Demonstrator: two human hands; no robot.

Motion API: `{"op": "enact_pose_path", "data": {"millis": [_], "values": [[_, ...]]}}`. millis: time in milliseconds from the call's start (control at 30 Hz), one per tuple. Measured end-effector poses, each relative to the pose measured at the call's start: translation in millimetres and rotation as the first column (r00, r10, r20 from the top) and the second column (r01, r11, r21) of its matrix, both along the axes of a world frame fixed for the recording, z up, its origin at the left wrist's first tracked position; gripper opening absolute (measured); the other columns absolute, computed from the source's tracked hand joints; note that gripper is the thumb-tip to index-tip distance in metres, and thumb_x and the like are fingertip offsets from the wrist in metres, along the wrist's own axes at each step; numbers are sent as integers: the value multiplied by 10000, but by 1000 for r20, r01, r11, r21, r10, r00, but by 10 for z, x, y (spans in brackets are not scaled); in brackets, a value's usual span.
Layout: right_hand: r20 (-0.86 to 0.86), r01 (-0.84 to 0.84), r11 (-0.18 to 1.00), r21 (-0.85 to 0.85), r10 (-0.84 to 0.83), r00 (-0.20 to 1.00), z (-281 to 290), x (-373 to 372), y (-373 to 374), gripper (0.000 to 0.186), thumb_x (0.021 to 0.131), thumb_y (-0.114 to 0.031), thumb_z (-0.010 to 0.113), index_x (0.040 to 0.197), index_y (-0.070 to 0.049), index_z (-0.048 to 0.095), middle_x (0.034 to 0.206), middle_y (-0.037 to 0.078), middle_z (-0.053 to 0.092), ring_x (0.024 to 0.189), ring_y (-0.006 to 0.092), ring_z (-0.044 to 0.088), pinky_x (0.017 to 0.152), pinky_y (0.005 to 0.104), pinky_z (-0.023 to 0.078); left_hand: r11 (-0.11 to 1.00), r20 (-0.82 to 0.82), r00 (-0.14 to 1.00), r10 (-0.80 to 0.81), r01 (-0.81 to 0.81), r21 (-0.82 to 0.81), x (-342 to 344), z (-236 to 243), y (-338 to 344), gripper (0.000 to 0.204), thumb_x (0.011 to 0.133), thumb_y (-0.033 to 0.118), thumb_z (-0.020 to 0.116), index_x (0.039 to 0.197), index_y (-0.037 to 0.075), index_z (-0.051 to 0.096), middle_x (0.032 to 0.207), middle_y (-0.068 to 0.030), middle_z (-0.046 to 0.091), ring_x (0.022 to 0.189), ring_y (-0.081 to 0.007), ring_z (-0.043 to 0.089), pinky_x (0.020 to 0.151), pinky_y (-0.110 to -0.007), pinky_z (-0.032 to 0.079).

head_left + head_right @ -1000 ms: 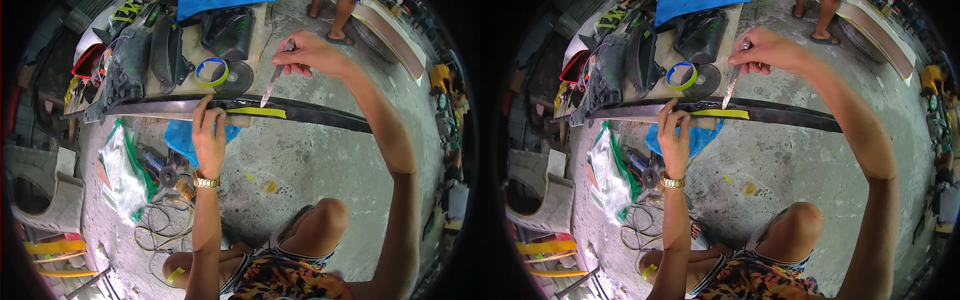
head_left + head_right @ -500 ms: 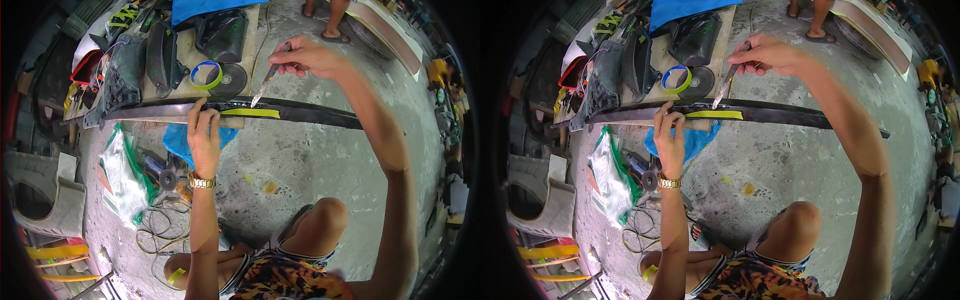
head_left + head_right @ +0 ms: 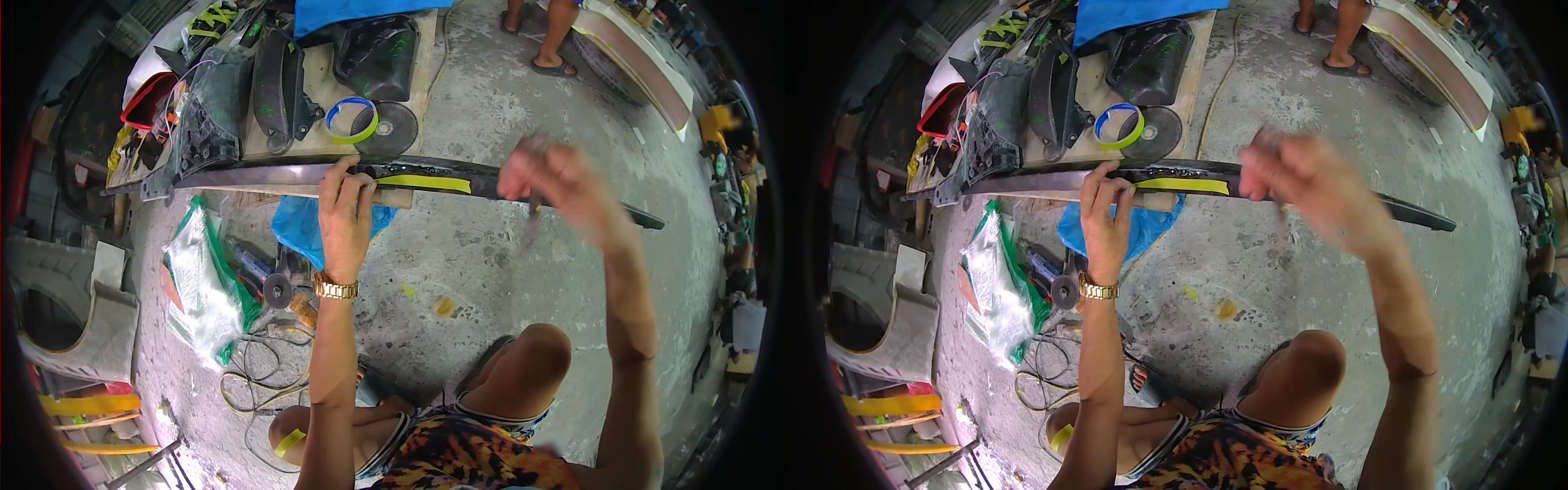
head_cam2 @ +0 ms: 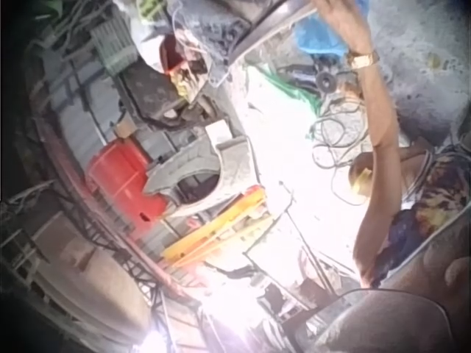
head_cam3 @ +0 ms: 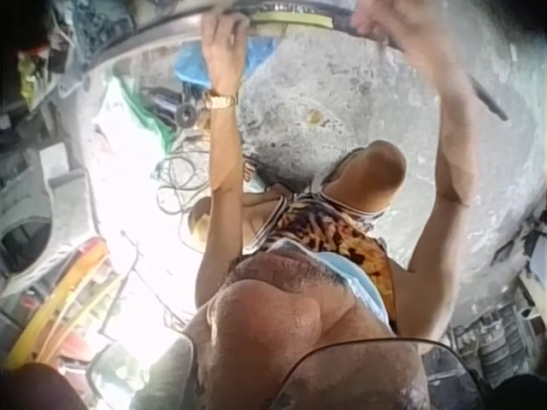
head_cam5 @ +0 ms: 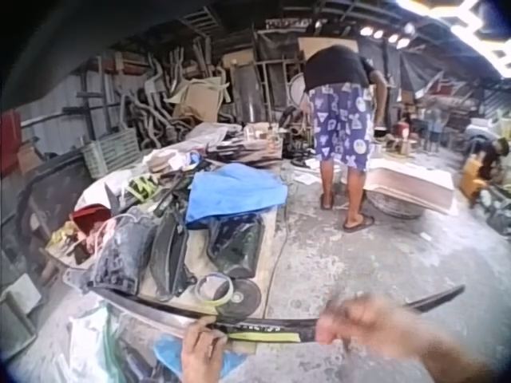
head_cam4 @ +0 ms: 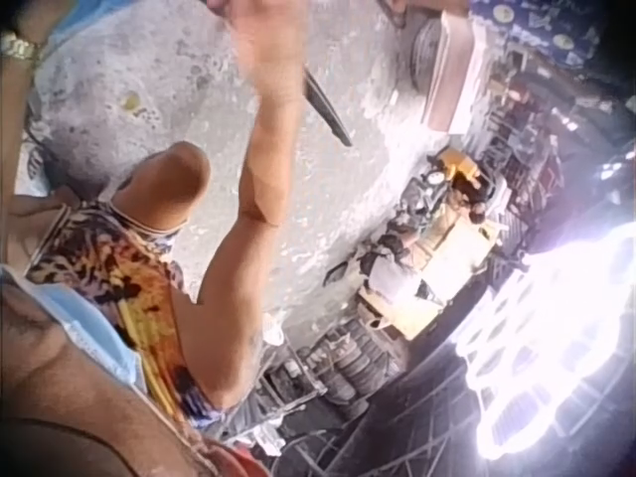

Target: The recorder is applying yellow tape to a long black car body panel and then applying a substance (likely filler or adhesive) using a small brush/spatula.

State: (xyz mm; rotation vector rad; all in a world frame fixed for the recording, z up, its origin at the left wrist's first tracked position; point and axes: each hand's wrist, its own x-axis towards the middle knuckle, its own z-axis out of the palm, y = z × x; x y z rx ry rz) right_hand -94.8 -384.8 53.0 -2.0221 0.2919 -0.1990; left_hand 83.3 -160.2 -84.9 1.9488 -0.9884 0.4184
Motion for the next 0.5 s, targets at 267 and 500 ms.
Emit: {"op": "enact_pose_path", "data": {"millis": [267, 500], "values": [[134, 198, 678, -708, -147, 980, -643, 15, 451, 207, 937, -198, 652, 1026, -25, 581, 912, 152, 681, 901, 336, 665, 795, 447, 475, 998, 54, 998, -34, 32, 48, -45, 49, -48, 137, 900, 1, 660, 1032, 3, 624, 1294, -143, 610, 1141, -349, 584, 989, -423, 471], [174, 283, 590, -756, -237, 956, -821, 176, 488, 223, 883, -194, 710, 942, -29, 573, 862, 134, 681, 853, 328, 672, 794, 441, 476, 996, 3, 999, -51, 51, 78, -50, 101, 19, 126, 914, 22, 651, 1035, 3, 622, 1328, -137, 601, 1170, -349, 575, 995, -422, 473]]}}
